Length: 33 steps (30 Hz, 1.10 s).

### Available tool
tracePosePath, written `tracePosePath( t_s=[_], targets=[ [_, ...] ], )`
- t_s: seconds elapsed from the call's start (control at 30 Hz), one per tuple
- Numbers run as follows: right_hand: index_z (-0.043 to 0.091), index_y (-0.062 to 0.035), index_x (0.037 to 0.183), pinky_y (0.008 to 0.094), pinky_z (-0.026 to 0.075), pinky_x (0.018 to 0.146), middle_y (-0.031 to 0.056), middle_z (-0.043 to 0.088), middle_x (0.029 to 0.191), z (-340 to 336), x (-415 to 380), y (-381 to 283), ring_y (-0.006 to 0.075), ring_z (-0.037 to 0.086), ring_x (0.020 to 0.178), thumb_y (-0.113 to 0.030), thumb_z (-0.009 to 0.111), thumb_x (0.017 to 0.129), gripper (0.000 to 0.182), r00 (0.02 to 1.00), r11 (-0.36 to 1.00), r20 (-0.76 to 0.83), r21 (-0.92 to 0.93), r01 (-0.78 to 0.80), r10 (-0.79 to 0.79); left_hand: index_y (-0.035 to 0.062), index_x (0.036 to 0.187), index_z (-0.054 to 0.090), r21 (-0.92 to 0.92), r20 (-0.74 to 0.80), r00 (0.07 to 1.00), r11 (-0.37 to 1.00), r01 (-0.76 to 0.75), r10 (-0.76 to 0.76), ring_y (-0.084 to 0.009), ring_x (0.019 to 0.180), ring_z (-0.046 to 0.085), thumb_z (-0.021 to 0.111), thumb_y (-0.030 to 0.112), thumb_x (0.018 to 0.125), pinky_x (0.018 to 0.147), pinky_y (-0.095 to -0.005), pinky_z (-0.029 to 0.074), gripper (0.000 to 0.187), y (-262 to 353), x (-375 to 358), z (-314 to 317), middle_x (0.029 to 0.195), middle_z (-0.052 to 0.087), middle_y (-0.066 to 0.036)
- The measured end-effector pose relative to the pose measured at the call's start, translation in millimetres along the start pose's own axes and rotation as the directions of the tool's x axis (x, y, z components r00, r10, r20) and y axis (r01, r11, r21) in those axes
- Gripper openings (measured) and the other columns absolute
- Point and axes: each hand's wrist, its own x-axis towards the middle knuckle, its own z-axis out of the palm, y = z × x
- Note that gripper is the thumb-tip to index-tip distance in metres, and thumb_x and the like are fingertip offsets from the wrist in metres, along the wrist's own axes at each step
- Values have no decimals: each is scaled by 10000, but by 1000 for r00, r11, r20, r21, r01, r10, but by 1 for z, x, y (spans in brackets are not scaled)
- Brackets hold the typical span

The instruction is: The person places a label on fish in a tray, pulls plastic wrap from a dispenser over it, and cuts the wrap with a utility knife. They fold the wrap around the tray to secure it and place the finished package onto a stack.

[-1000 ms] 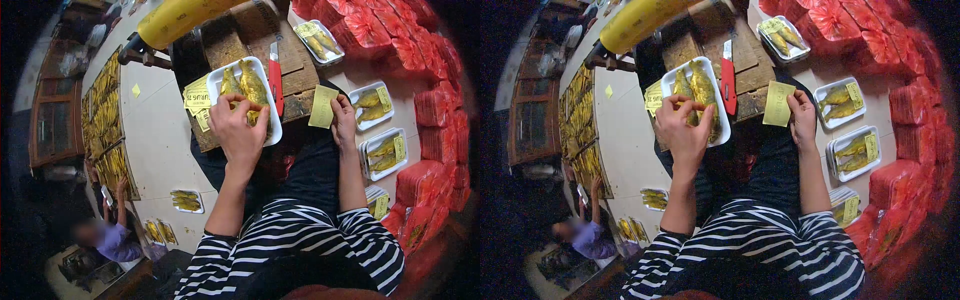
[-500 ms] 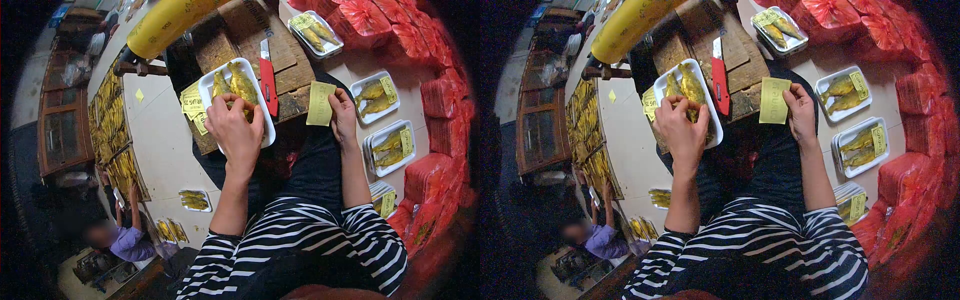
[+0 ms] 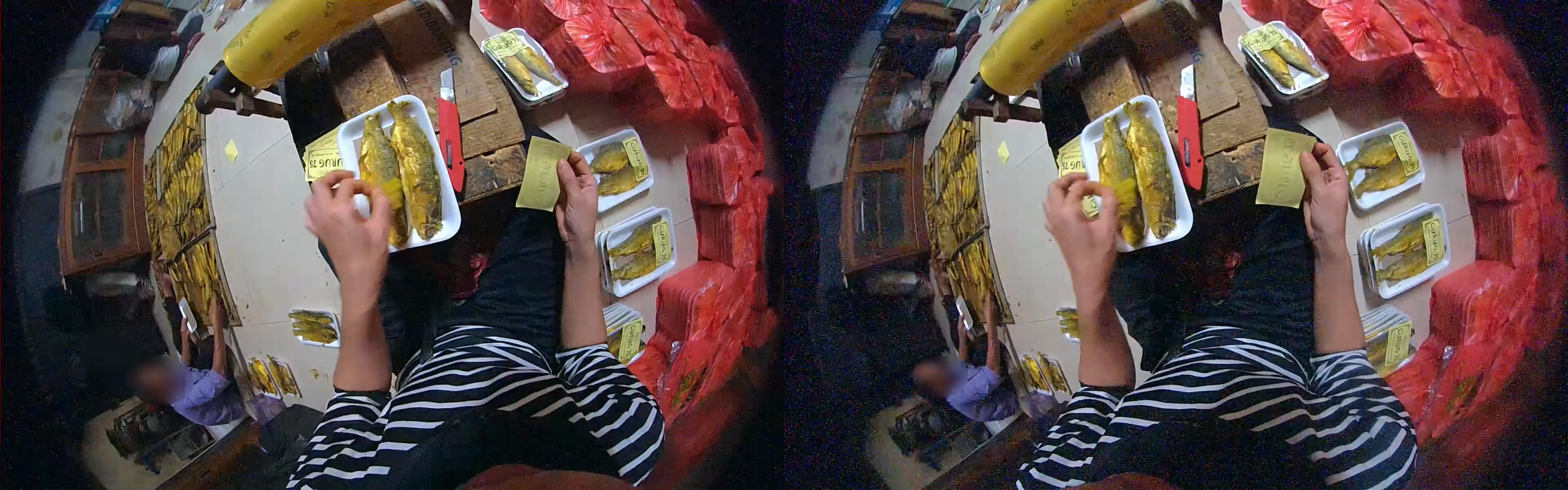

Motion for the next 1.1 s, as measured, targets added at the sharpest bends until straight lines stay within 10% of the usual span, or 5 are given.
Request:
tracePosePath(
  t_s=[0.23,0.47,0.67,0.9,1.1],
  targets=[
    [563,-14,940,227,446,649,48,586,859,62,-3,-20,120,553,722,-77,567,833,124,959,801,124,-527,282,-256,25,731,596,137,-174,975,977,162,-138,-284,891,511,644,174,727,801,-397,377,157,-130,-11,-43,905,552,-121],
    [589,-84,851,323,460,608,41,542,763,137,-28,11,197,553,693,-66,591,654,198,315,-46,888,-349,936,-334,31,877,626,634,-79,875,653,415,-478,-324,974,498,625,298,772,850,-416,399,287,-316,-102,-19,1069,539,-140],
    [571,-105,852,296,435,643,16,508,750,146,-53,38,175,525,720,-170,590,658,205,267,-89,963,-268,959,-20,54,1019,585,715,235,396,434,548,-888,-333,1108,432,652,283,740,895,-427,405,367,-369,-147,-10,1269,400,-162],
    [579,-75,864,335,435,729,50,557,870,137,-38,23,235,537,832,-141,663,651,238,304,104,952,-298,949,-39,26,1133,510,302,-15,903,858,414,-430,-336,1145,396,644,208,731,910,-433,380,461,-374,-109,27,1099,516,-182],
    [575,-37,888,365,405,815,116,548,993,118,-23,8,290,493,949,-30,632,650,244,600,16,799,-600,800,-34,-6,867,602,-139,-203,933,952,271,-295,-257,841,575,486,96,806,794,-345,435,166,-306,7,29,922,600,-135]
  ],
)
